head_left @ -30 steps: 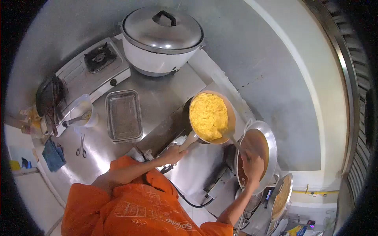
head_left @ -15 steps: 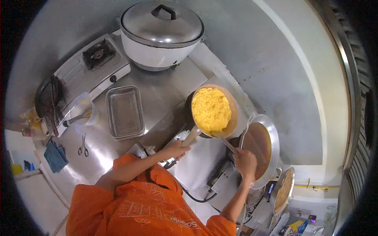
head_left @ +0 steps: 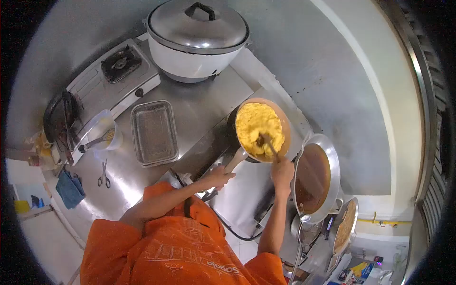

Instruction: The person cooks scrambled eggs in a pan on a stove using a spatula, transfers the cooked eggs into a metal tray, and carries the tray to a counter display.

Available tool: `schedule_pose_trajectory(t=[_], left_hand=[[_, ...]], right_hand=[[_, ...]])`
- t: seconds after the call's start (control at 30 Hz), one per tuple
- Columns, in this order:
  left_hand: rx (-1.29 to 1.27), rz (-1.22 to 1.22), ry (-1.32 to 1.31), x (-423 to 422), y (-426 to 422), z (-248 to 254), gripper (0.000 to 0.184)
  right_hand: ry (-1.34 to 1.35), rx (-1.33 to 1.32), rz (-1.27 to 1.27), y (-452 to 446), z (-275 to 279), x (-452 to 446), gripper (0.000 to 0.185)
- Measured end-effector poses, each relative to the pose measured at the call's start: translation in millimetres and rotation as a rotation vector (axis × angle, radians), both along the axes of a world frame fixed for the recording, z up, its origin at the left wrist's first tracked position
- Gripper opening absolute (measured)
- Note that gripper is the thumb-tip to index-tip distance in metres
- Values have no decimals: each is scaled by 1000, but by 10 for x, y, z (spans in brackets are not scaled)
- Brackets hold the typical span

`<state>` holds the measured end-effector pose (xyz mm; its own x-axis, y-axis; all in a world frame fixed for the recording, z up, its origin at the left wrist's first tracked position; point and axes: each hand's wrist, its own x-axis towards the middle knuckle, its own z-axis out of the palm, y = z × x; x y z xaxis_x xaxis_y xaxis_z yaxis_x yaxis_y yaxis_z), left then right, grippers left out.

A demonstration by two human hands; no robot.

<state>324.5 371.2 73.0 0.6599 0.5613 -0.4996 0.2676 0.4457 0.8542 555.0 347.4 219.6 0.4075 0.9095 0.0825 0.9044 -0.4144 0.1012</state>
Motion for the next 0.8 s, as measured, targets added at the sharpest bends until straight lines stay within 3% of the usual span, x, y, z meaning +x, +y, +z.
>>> schedule_pose_trajectory(t=[0.03,0.17,0.27,0.37,0.47,0.57,0.67,0.77,0.8], left_hand=[[-59,-12,75,-57,7,221,39],[88,-3,-20,21,-42,-120,37],[43,48,-53,16,-40,-45,37],[-86,97,28,-41,-52,264,36],[-49,45,33,-54,-14,261,34],[-64,88,32,-98,-4,445,34],[-76,91,30,-123,8,492,34],[-55,75,27,-63,-23,309,35],[-60,73,6,-56,-34,286,35]], right_hand=[[17,7,-19,62,106,-8,22],[145,43,-60,-327,1084,-319,26],[183,11,54,-571,948,-124,17],[-3,-9,-23,-93,242,-54,21],[-29,16,-114,41,186,208,26],[69,91,22,-275,1122,-138,24],[57,-83,66,-378,1191,-195,23],[-80,5,-24,34,247,30,20],[-113,11,-30,124,272,46,20]])
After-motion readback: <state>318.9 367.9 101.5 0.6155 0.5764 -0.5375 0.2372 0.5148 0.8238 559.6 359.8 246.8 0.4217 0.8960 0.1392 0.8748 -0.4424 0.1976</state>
